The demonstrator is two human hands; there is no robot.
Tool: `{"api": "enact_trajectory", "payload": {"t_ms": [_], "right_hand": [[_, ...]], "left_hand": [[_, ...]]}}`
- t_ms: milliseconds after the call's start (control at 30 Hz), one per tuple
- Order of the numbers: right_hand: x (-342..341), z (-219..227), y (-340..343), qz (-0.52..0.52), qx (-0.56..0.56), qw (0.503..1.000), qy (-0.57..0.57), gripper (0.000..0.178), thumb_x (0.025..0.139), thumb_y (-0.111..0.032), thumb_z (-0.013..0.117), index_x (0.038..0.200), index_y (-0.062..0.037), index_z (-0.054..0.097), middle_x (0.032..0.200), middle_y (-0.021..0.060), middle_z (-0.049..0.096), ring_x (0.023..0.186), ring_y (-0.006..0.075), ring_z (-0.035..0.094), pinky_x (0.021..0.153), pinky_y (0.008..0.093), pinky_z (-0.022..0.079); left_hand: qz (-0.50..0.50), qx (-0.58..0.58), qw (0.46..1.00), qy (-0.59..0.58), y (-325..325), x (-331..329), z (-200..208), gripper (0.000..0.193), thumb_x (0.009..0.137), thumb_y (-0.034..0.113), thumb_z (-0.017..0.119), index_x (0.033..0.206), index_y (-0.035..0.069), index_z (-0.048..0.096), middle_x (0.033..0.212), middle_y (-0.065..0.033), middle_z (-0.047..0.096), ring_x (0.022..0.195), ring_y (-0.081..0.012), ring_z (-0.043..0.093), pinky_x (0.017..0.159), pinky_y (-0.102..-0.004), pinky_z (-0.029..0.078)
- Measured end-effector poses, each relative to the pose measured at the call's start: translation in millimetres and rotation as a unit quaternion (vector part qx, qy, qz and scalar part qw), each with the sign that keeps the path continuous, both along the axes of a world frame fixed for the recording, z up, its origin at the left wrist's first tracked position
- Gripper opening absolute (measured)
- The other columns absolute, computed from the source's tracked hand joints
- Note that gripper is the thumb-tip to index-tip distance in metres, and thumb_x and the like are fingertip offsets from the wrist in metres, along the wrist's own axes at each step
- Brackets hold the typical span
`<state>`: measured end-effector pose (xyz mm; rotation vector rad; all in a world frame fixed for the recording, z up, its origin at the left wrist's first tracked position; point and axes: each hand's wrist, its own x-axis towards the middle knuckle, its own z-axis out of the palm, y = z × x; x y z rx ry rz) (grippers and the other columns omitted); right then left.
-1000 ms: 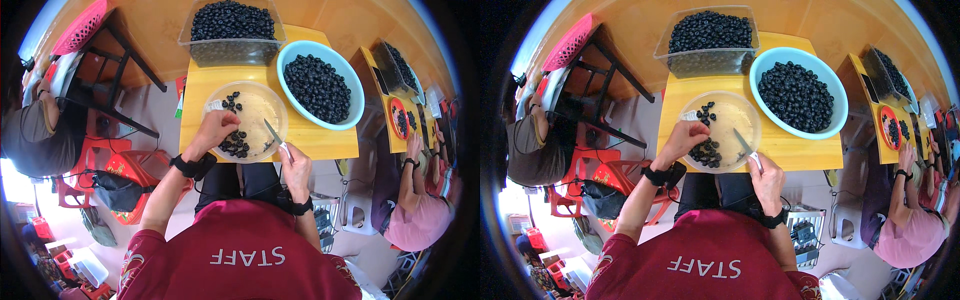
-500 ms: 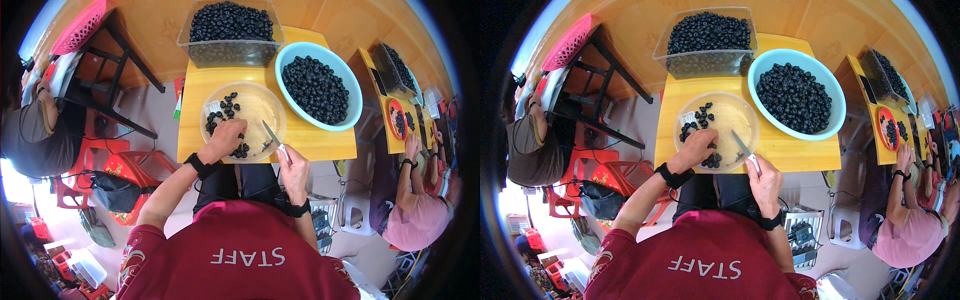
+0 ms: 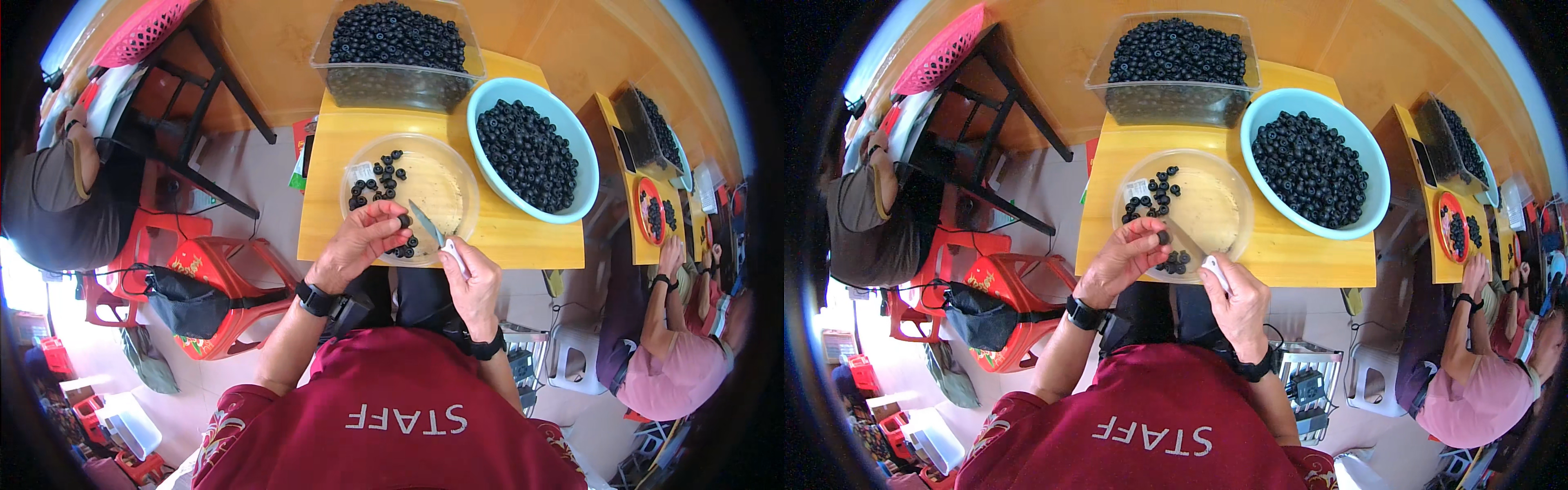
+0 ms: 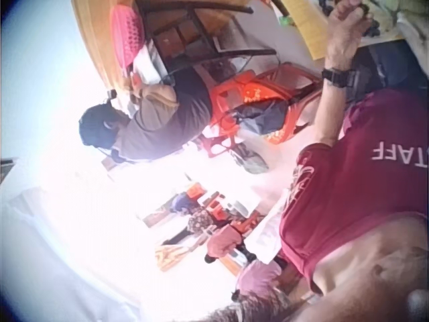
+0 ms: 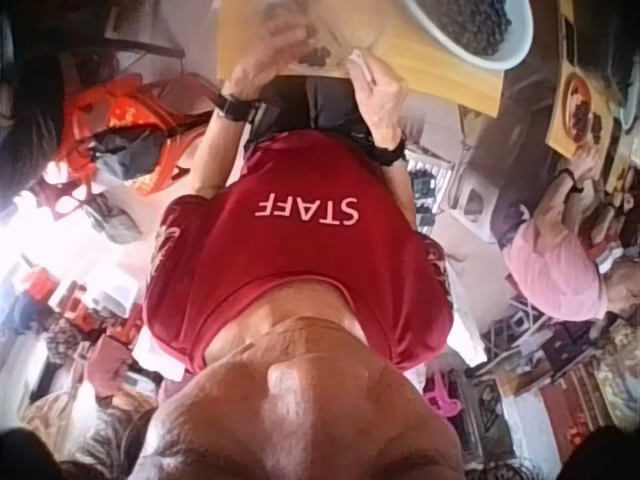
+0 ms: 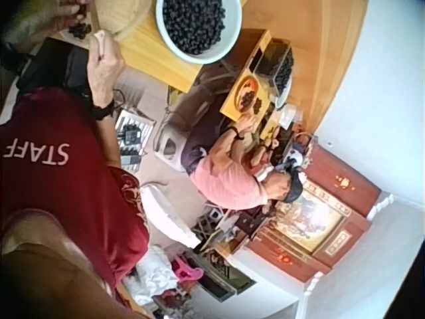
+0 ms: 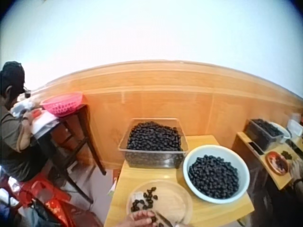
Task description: The person is sorting and cleaning dark berries, possibly blueberries or grapes, using a small knife to remove stems or damaged parts.
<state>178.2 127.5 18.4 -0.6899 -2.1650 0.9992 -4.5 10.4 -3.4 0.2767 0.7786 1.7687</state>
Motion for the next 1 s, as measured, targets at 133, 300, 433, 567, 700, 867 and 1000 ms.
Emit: {"api": "enact_trajectory", "payload": {"t_ms": [133, 300, 433, 567, 700, 867, 1000], "right_hand": [[-6, 8, -7, 0.044, 0.060, 0.997, 0.020, 0.027, 0.080, -0.015, 0.076, 0.103, -0.0036, 0.067, 0.078, 0.0133, 0.067, 0.066, 0.0282, 0.067, 0.056, 0.0349, 0.051], [-10, 11, -8, 0.077, 0.123, 0.989, 0.000, 0.032, 0.077, -0.016, 0.079, 0.105, -0.0052, 0.066, 0.076, 0.0101, 0.065, 0.062, 0.0258, 0.066, 0.053, 0.0347, 0.051], [-11, 13, -9, 0.074, 0.122, 0.990, -0.006, 0.032, 0.077, -0.016, 0.079, 0.105, -0.0048, 0.066, 0.076, 0.0103, 0.065, 0.062, 0.0262, 0.066, 0.054, 0.0346, 0.051], [-11, 12, -8, 0.077, 0.125, 0.989, -0.014, 0.032, 0.077, -0.016, 0.079, 0.105, -0.0045, 0.066, 0.076, 0.0102, 0.065, 0.062, 0.0264, 0.066, 0.054, 0.0348, 0.051], [-12, 14, -8, 0.081, 0.130, 0.988, -0.015, 0.032, 0.077, -0.017, 0.079, 0.104, -0.0054, 0.067, 0.074, 0.0100, 0.065, 0.061, 0.0259, 0.066, 0.053, 0.0351, 0.051], [-12, 15, -7, 0.081, 0.128, 0.988, -0.016, 0.031, 0.078, -0.018, 0.079, 0.104, -0.0061, 0.067, 0.073, 0.0095, 0.064, 0.060, 0.0252, 0.065, 0.053, 0.0350, 0.050], [-11, 15, -6, 0.090, 0.127, 0.988, -0.018, 0.030, 0.078, -0.018, 0.078, 0.104, -0.0071, 0.067, 0.072, 0.0093, 0.064, 0.059, 0.0249, 0.065, 0.052, 0.0350, 0.050]], "left_hand": [[0.015, 0.029, 0.998, -0.051, -2, 5, -4, 0.018, 0.092, 0.006, 0.063, 0.110, 0.005, 0.062, 0.105, -0.0038, 0.065, 0.098, -0.0156, 0.065, 0.086, -0.0295, 0.055], [-0.001, 0.042, 0.997, -0.071, -3, 7, -5, 0.018, 0.093, 0.007, 0.063, 0.110, 0.006, 0.062, 0.105, -0.0040, 0.065, 0.097, -0.0152, 0.064, 0.084, -0.0295, 0.055], [-0.003, 0.061, 0.994, -0.092, -6, 9, -7, 0.018, 0.092, 0.007, 0.063, 0.110, 0.005, 0.061, 0.103, -0.0054, 0.066, 0.094, -0.0160, 0.065, 0.083, -0.0301, 0.056], [0.001, 0.063, 0.993, -0.099, -7, 10, -5, 0.017, 0.092, 0.006, 0.062, 0.109, 0.004, 0.061, 0.102, -0.0064, 0.066, 0.093, -0.0164, 0.065, 0.083, -0.0304, 0.056], [0.007, 0.052, 0.994, -0.098, -7, 11, -4, 0.017, 0.092, 0.005, 0.063, 0.109, 0.004, 0.060, 0.101, -0.0067, 0.066, 0.092, -0.0170, 0.065, 0.082, -0.0305, 0.056], [0.004, 0.060, 0.995, -0.085, -10, 10, -5, 0.017, 0.091, 0.004, 0.063, 0.108, 0.003, 0.059, 0.099, -0.0070, 0.066, 0.089, -0.0183, 0.066, 0.081, -0.0305, 0.056], [0.009, 0.055, 0.995, -0.080, -11, 10, -5, 0.017, 0.091, 0.004, 0.063, 0.107, 0.003, 0.059, 0.098, -0.0078, 0.066, 0.086, -0.0190, 0.066, 0.081, -0.0304, 0.056]]}}
